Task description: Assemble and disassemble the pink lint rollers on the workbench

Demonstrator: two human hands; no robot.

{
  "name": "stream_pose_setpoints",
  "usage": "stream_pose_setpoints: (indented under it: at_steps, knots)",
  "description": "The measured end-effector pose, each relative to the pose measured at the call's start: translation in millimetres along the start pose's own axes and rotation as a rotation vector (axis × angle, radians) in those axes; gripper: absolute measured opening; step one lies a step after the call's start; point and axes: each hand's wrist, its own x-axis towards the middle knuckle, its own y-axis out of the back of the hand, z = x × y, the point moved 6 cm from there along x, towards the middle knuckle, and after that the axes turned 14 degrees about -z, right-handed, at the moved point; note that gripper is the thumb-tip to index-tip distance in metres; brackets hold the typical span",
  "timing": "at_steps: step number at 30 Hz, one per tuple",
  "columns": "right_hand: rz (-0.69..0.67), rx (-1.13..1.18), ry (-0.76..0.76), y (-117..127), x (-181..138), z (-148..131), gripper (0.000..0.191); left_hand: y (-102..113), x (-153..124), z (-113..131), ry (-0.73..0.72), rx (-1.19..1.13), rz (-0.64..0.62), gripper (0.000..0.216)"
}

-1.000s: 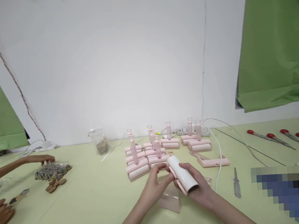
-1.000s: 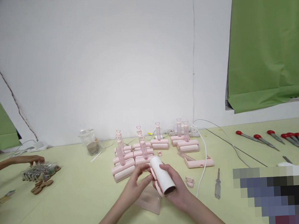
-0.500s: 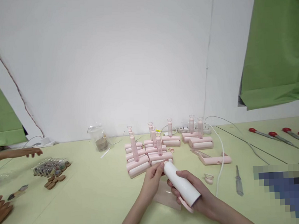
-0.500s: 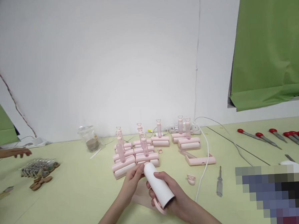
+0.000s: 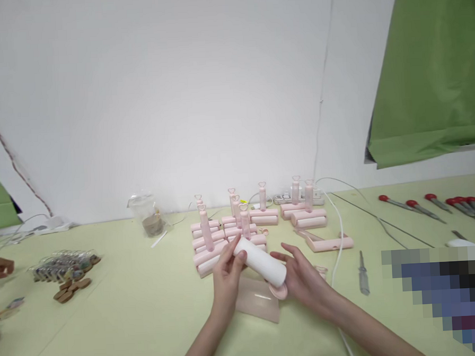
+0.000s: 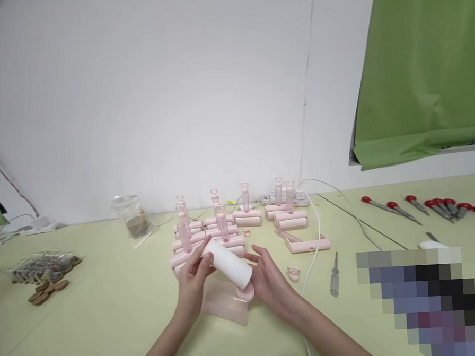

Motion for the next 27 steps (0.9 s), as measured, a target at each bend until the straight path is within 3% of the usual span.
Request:
stream_pose_setpoints:
  at_steps: [2, 5, 10, 15, 23, 27]
  knots:
    - [0.110, -0.033, 0.090, 11.3, 2.1, -7.2, 0.021, 2.7, -1.3, 5.5, -0.084, 0.115, 0.012, 0.033]
    - [0.166, -0.095, 0.174, 17.7, 2.3, -11.7, 0.019, -5.2, -5.3, 7.4, -0.180, 0.266, -0.058, 0.033]
    - [0.171, 0.041, 0.243, 20.6, 3.1, -9.5, 0.009, -20.1, -15.6, 6.9, -0.347, 0.448, -0.063, 0.038]
    - [0.126, 0.226, 0.185, 25.1, 9.1, -7.5, 0.010, -31.3, -23.6, 8.0, -0.516, 0.569, -0.120, 0.046]
    - [0.010, 0.443, 0.075, 19.6, 11.4, -4.2, 0.016, -18.4, -21.3, -3.0, -0.315, 0.355, 0.030, 0.036]
    - [0.013, 0.458, 0.094, 20.1, 15.0, -3.1, 0.022, -18.1, -21.7, -4.5, -0.293, 0.230, 0.057, 0.034]
